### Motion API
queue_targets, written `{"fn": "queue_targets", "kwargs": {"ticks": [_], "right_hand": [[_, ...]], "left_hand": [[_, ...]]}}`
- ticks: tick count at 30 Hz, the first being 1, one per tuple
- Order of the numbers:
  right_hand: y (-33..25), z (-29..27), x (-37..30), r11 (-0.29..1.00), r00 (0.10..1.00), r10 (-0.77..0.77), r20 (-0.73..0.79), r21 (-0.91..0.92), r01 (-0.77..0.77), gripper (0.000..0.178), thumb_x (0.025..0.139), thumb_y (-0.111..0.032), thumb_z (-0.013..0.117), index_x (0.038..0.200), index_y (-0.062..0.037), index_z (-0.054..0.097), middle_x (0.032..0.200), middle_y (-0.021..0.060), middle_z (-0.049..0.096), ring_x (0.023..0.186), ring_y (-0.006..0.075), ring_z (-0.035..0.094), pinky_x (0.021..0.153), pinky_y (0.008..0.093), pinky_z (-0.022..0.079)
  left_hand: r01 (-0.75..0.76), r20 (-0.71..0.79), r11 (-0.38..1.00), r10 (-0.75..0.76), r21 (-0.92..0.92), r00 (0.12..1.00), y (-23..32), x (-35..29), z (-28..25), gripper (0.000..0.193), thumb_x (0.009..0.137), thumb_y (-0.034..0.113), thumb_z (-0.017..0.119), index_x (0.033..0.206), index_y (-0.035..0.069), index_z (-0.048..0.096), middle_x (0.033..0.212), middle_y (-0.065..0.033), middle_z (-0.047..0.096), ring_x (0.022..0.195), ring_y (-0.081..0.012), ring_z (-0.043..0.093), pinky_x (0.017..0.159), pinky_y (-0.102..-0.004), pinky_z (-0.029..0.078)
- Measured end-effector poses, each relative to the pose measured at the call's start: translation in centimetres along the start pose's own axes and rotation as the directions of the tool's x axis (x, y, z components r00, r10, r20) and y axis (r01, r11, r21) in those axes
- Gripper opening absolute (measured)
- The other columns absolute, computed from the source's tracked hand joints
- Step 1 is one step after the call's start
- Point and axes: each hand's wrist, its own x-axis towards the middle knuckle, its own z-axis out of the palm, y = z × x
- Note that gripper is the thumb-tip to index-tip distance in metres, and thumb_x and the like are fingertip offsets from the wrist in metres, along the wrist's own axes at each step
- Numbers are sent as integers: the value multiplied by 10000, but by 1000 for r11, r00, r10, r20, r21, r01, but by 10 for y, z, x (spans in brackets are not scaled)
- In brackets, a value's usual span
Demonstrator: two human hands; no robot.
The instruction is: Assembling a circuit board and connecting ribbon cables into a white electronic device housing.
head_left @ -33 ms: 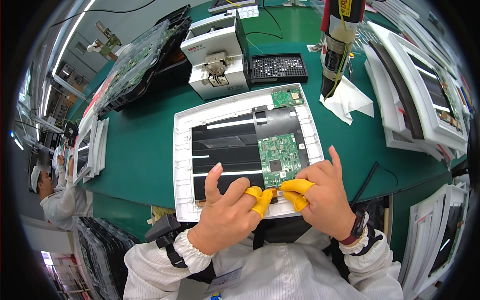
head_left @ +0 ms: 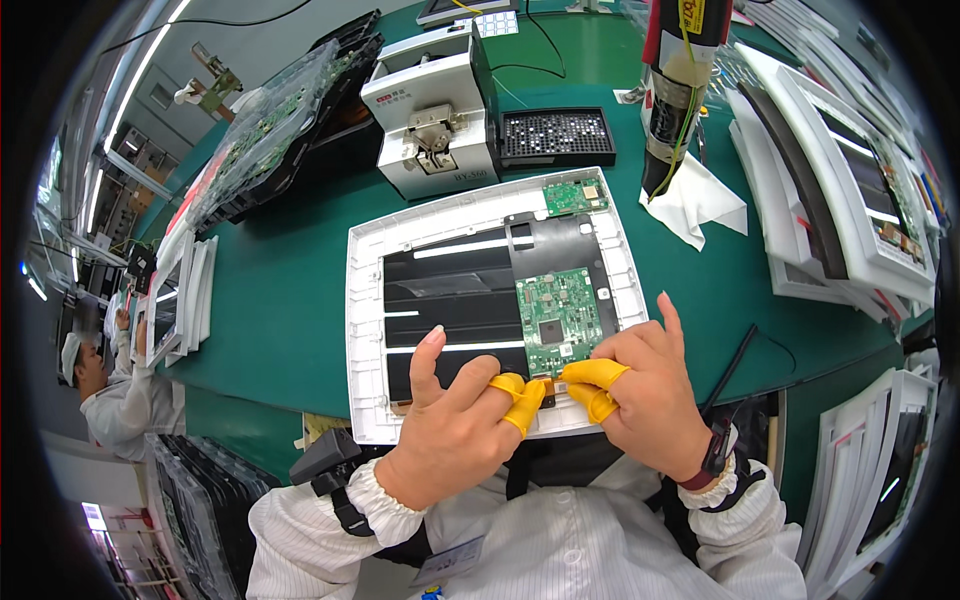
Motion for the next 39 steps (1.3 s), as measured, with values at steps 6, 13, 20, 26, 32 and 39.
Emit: {"fn": "queue_targets", "kwargs": {"ticks": [6,13,20,26,32,39], "right_hand": [[0,-2,1,1000,1000,14,27,17,-15,163,774,-121,741,932,-144,772,901,-19,578,976,204,544,1175,599,180],[1,-2,1,999,999,12,37,48,-14,163,750,-98,743,908,-124,773,903,-8,585,971,209,547,1172,612,176],[1,-3,2,999,999,15,46,48,-18,156,758,-100,740,908,-127,774,899,-16,585,967,203,546,1176,609,171],[1,-3,1,998,999,16,42,53,-19,149,764,-107,742,908,-128,773,898,-19,583,963,201,545,1179,605,164],[0,-3,2,998,999,21,35,55,-23,169,764,-95,731,925,-128,769,888,-16,575,955,201,545,1179,605,163],[2,-2,1,998,1000,18,24,64,-19,184,759,-65,713,925,-126,766,879,-11,577,951,202,548,1178,598,175]], "left_hand": [[-6,40,998,8,-63,999,-5,1,1,127,774,133,723,877,142,798,833,41,675,932,-152,592,1170,-597,130],[-4,-2,992,4,-125,1000,-6,1,6,107,747,130,734,835,132,795,806,30,658,953,-163,599,1164,-611,146],[-3,-1,989,3,-151,1000,-8,0,5,115,751,140,723,836,110,795,810,19,655,985,-172,605,1157,-623,156],[-3,-8,987,2,-160,1000,-8,0,6,103,744,134,718,811,105,790,819,17,660,991,-175,606,1152,-623,167],[4,-28,990,-8,-138,1000,-7,-2,7,68,717,137,722,752,103,770,812,11,662,975,-182,611,1150,-623,180],[2,5,994,-2,-105,1000,-6,0,2,107,760,136,737,849,139,795,827,42,678,881,-146,601,1160,-590,189]]}}
